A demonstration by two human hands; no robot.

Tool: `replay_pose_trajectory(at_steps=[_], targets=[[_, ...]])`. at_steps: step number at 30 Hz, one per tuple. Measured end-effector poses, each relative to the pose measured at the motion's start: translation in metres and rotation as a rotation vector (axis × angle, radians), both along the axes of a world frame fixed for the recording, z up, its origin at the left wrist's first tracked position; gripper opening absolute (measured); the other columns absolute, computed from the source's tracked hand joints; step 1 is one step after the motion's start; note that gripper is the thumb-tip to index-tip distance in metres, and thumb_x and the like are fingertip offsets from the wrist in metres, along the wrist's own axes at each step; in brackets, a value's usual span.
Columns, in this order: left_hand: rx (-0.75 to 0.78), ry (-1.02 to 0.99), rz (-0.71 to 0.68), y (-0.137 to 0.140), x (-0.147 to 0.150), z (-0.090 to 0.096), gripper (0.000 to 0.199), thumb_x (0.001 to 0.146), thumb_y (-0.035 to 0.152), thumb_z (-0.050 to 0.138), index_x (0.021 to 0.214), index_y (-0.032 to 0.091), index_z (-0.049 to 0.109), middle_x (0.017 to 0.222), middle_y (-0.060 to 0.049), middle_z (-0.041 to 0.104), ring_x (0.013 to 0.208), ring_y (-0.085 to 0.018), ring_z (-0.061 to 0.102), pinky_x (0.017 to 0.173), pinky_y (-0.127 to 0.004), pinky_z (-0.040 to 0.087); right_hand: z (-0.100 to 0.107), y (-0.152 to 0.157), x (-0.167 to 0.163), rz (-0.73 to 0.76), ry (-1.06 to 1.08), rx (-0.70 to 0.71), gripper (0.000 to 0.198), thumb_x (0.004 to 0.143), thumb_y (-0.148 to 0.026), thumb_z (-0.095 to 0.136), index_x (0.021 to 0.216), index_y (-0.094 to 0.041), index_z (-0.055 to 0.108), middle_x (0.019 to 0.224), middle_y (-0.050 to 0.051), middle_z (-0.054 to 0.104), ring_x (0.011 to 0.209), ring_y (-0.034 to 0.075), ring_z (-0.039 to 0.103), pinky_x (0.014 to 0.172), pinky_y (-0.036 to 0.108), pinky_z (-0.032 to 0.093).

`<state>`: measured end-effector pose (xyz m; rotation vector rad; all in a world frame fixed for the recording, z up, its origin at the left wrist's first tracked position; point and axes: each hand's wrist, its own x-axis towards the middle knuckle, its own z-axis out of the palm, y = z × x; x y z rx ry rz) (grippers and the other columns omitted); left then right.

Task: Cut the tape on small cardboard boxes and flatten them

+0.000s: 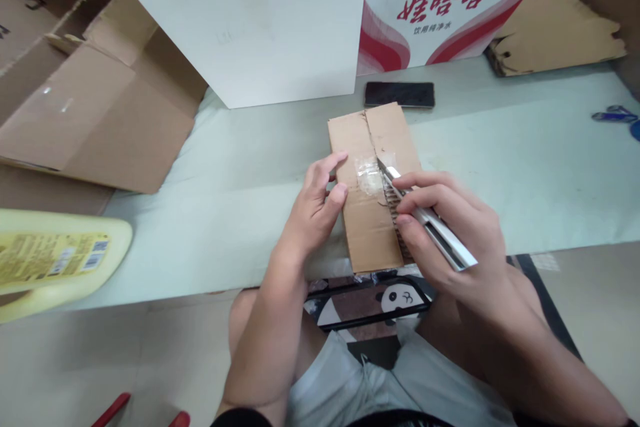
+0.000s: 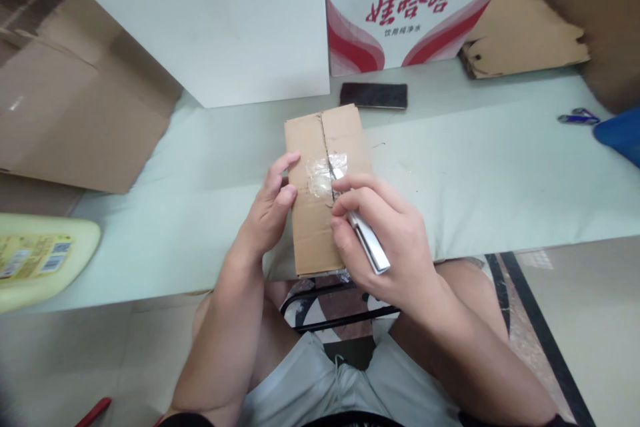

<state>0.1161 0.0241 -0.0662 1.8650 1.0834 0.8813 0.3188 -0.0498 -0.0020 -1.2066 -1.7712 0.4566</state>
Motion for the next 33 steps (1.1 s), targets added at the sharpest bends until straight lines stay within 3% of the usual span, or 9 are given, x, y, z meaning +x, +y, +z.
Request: replay_pose_trajectory(at_steps=[33], targets=[[-0.008,0.004,-0.001,-0.0003,-0.0005,0.0005,0.061,0.101,0.068,0.037,0.148,0.031,0.044,0.153,-0.011,0.051,0.133,-0.028,0.055,0.109,-0.045,0.050,-0.0022,0.0005,-0.0010,0.003,0.010,0.012,0.014,0.087,-0.012,0.063,0.092,-0.024,0.058,0.108,0.007,0.070,0.101,0.023,0.071,0.083,0.037,0.059]])
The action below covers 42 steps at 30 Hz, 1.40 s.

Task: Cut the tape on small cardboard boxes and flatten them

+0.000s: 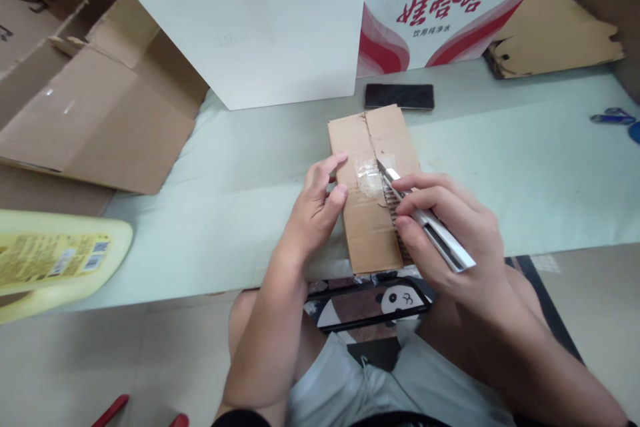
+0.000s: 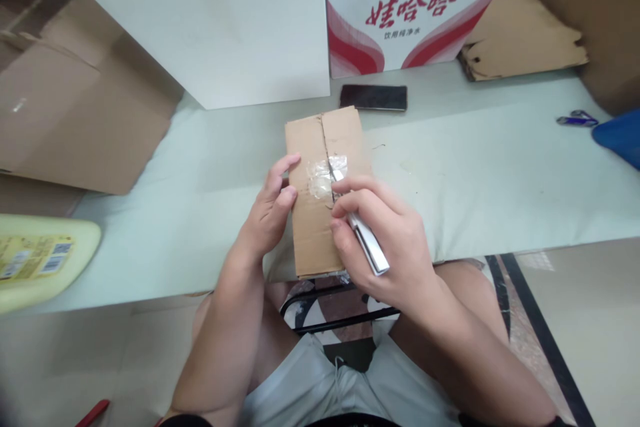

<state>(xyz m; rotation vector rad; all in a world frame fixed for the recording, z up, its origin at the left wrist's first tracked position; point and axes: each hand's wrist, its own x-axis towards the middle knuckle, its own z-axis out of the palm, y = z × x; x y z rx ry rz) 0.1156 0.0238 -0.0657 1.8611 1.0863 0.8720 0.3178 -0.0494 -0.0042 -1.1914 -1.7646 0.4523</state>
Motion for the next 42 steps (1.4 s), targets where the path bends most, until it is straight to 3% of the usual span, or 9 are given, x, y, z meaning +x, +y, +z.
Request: replay_pose_trajectory(at_steps=[22,42], targets=[[0.075,0.007,0.019,0.0001,0.0024,-0.0031,0.056,0.104,0.062,0.036,0.148,0.029,0.044,0.150,-0.011,0.053,0.135,-0.027,0.054,0.111,-0.043,0.049,-0.0006,-0.0006,-0.0021,-0.009,-0.043,0.031,0.015,0.086,-0.011,0.062,0.091,-0.024,0.058,0.108,0.007,0.071,0.100,0.023,0.072,0.082,0.038,0.059],[0.036,-0.004,0.020,0.0008,0.0033,-0.0022,0.054,0.103,0.058,0.037,0.147,0.028,0.044,0.150,-0.011,0.052,0.136,-0.027,0.052,0.114,-0.044,0.046,-0.0003,-0.0013,-0.0018,-0.011,-0.047,0.031,0.015,0.087,-0.010,0.062,0.091,-0.024,0.057,0.108,0.007,0.070,0.101,0.022,0.072,0.083,0.036,0.059]])
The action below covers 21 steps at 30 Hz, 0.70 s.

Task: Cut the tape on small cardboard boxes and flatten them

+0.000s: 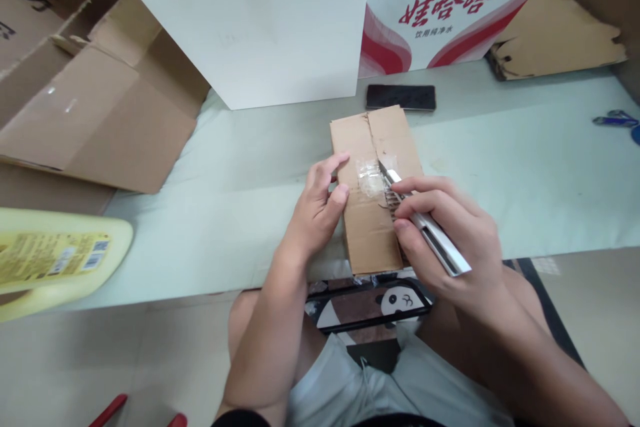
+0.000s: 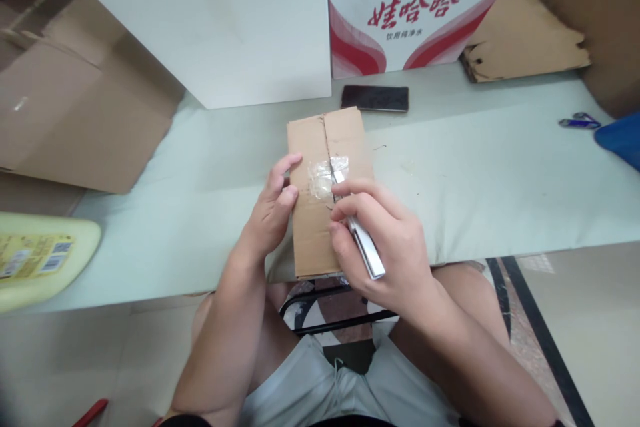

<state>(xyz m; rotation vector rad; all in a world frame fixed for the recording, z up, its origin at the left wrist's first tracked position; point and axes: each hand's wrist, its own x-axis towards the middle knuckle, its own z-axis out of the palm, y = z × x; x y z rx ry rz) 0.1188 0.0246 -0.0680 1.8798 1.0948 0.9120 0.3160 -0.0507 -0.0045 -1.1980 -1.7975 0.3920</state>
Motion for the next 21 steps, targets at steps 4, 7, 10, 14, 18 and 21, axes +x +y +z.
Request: replay_pose_trajectory(at_steps=[4,7,10,14,18,21], targets=[[0.006,-0.001,-0.001,0.0000,-0.0002,-0.0002,0.055,0.103,0.059,0.037,0.148,0.027,0.043,0.150,-0.012,0.052,0.137,-0.027,0.052,0.115,-0.044,0.046,0.0006,0.0001,-0.0002,-0.001,-0.001,-0.014,0.015,0.086,-0.011,0.062,0.091,-0.024,0.057,0.107,0.007,0.071,0.100,0.023,0.072,0.082,0.038,0.060],[0.004,-0.002,0.002,-0.0002,-0.0001,0.0003,0.055,0.103,0.060,0.037,0.148,0.027,0.043,0.150,-0.011,0.052,0.138,-0.027,0.051,0.117,-0.045,0.044,0.0002,0.0001,-0.0008,0.003,0.010,-0.010,0.014,0.087,-0.011,0.062,0.091,-0.024,0.057,0.108,0.007,0.070,0.100,0.022,0.072,0.082,0.037,0.060],[-0.005,-0.002,-0.004,-0.0002,-0.0001,0.0007,0.056,0.103,0.061,0.037,0.147,0.027,0.043,0.151,-0.011,0.052,0.139,-0.027,0.050,0.118,-0.045,0.043,-0.0004,-0.0001,-0.0008,0.005,0.012,-0.019,0.014,0.087,-0.011,0.061,0.091,-0.024,0.057,0.108,0.008,0.070,0.101,0.022,0.072,0.083,0.037,0.060],[-0.024,-0.013,-0.001,-0.0001,0.0000,0.0003,0.058,0.102,0.062,0.037,0.148,0.027,0.044,0.150,-0.012,0.051,0.137,-0.026,0.051,0.118,-0.045,0.043,-0.0005,-0.0001,-0.0003,0.007,0.018,-0.023,0.014,0.087,-0.010,0.061,0.091,-0.024,0.057,0.108,0.007,0.070,0.102,0.021,0.072,0.084,0.036,0.060],[-0.022,-0.012,0.001,-0.0001,0.0002,0.0000,0.057,0.102,0.061,0.037,0.148,0.027,0.044,0.150,-0.011,0.051,0.136,-0.027,0.052,0.117,-0.045,0.044,-0.0003,0.0002,-0.0002,0.000,0.009,-0.014,0.015,0.086,-0.011,0.062,0.091,-0.024,0.057,0.108,0.007,0.070,0.102,0.022,0.072,0.084,0.037,0.060],[-0.016,-0.011,0.002,-0.0001,0.0002,0.0006,0.055,0.102,0.060,0.038,0.147,0.028,0.044,0.150,-0.011,0.052,0.136,-0.027,0.051,0.116,-0.046,0.044,-0.0001,0.0005,-0.0006,0.000,0.010,-0.007,0.015,0.086,-0.010,0.062,0.091,-0.024,0.057,0.108,0.007,0.071,0.101,0.023,0.072,0.083,0.037,0.060]])
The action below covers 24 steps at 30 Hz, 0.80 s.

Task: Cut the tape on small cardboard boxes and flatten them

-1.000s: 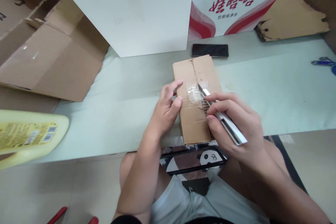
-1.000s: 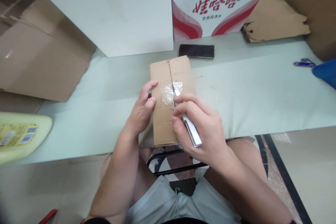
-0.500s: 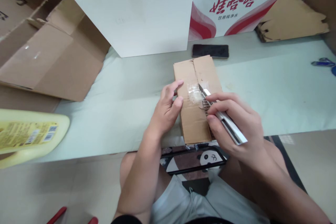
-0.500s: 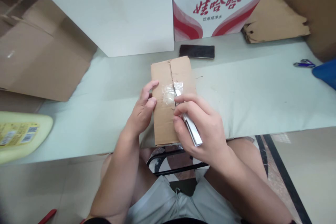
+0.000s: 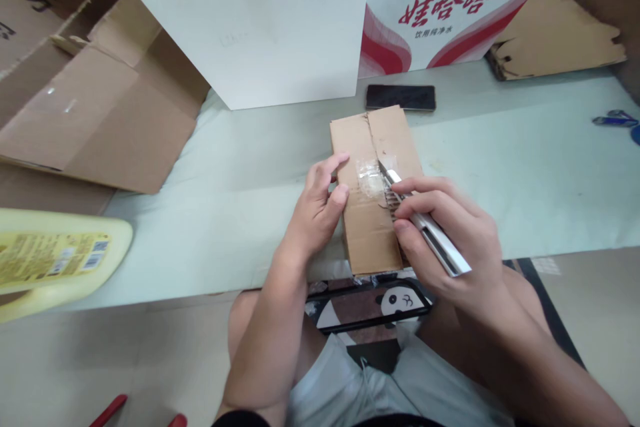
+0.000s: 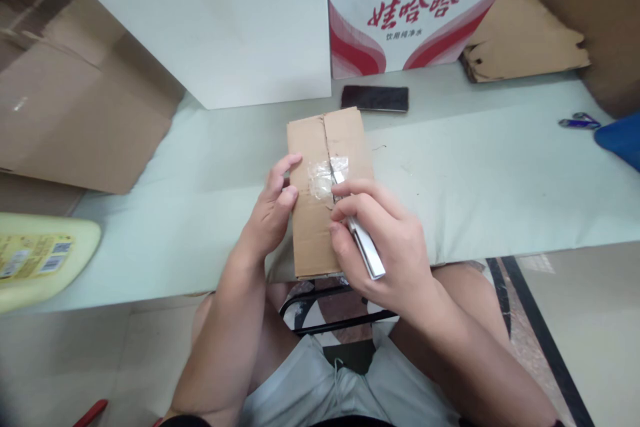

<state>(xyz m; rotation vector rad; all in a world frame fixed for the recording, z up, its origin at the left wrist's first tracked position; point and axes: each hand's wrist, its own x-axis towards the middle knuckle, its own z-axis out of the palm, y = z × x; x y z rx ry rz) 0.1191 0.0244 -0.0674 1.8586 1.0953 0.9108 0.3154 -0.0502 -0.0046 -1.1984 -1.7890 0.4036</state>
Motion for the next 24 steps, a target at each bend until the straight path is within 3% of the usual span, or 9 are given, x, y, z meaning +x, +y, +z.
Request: replay_pose_trajectory(at_steps=[24], targets=[[0.014,0.011,0.014,-0.0007,0.0017,0.0004,0.053,0.103,0.059,0.037,0.146,0.029,0.044,0.149,-0.011,0.053,0.135,-0.027,0.053,0.114,-0.045,0.046,-0.0011,0.0004,0.0005,0.002,-0.010,0.013,0.017,0.085,-0.010,0.063,0.091,-0.025,0.057,0.106,0.007,0.071,0.100,0.024,0.072,0.081,0.039,0.061]])
